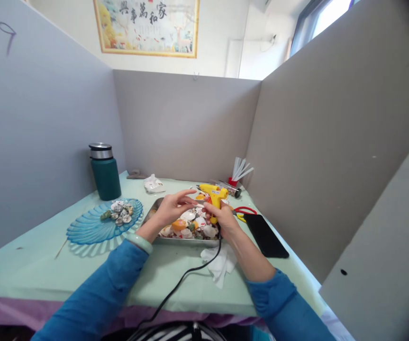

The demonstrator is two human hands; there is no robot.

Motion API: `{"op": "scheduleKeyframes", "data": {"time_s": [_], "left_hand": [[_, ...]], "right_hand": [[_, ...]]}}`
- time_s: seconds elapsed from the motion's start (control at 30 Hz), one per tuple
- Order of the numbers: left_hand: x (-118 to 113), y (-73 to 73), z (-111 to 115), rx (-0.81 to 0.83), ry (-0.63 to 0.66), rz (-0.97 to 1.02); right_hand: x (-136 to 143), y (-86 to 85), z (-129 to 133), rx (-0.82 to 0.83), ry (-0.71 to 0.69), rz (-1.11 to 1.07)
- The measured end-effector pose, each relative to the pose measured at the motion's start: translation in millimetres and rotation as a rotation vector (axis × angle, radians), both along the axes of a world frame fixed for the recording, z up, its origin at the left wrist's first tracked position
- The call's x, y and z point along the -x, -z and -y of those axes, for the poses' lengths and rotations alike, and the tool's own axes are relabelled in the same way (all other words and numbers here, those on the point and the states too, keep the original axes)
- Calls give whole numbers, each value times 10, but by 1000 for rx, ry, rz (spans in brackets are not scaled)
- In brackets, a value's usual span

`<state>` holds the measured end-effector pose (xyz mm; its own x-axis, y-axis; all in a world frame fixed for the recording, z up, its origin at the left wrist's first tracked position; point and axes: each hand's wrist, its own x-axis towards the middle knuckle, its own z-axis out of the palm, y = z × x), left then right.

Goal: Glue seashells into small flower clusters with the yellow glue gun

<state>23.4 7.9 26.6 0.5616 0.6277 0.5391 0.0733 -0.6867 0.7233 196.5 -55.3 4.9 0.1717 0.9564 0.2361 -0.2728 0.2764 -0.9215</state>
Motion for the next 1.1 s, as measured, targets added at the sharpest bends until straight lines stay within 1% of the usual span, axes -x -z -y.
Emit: {"op": "scheduleKeyframes", "data": {"time_s": [0.07,0.13,0.27,0.33,0.4,0.5,0.6,0.67,0.73,0.83,0.93,0.97,1.03,1.1], "left_hand": [[8,46,-30,75,0,69],[22,70,-52,184,15,144],[24,48,-14,433,64,209],[-5,29,39,524,76,238],[-48,21,92,590,44,274],[-103,39,127,624,-43,310],[-120,91,94,572,-114,276],[-118,133,54,500,-148,218],[-114,163,24,421,-188,167],[-111,164,24,343,-244,109],[-111,140,57,286,-274,38],[-110,138,64,244,-301,5],[-103,147,60,105,-374,-102],[-76,166,27,-60,-445,-256]], "right_hand": [[15,6,-1,-28,42,23],[28,15,-10,-65,117,66],[48,46,-42,-99,247,163],[62,65,-53,-97,284,199],[78,79,-58,-88,294,216],[98,84,-59,-87,286,224],[96,77,-58,-92,316,235],[87,79,-60,-101,323,249],[78,92,-62,-119,303,269],[73,125,-68,-137,273,325],[70,160,-80,-135,283,429],[68,168,-85,-130,291,474],[62,174,-91,-115,342,574],[51,167,-91,-108,438,681]]}}
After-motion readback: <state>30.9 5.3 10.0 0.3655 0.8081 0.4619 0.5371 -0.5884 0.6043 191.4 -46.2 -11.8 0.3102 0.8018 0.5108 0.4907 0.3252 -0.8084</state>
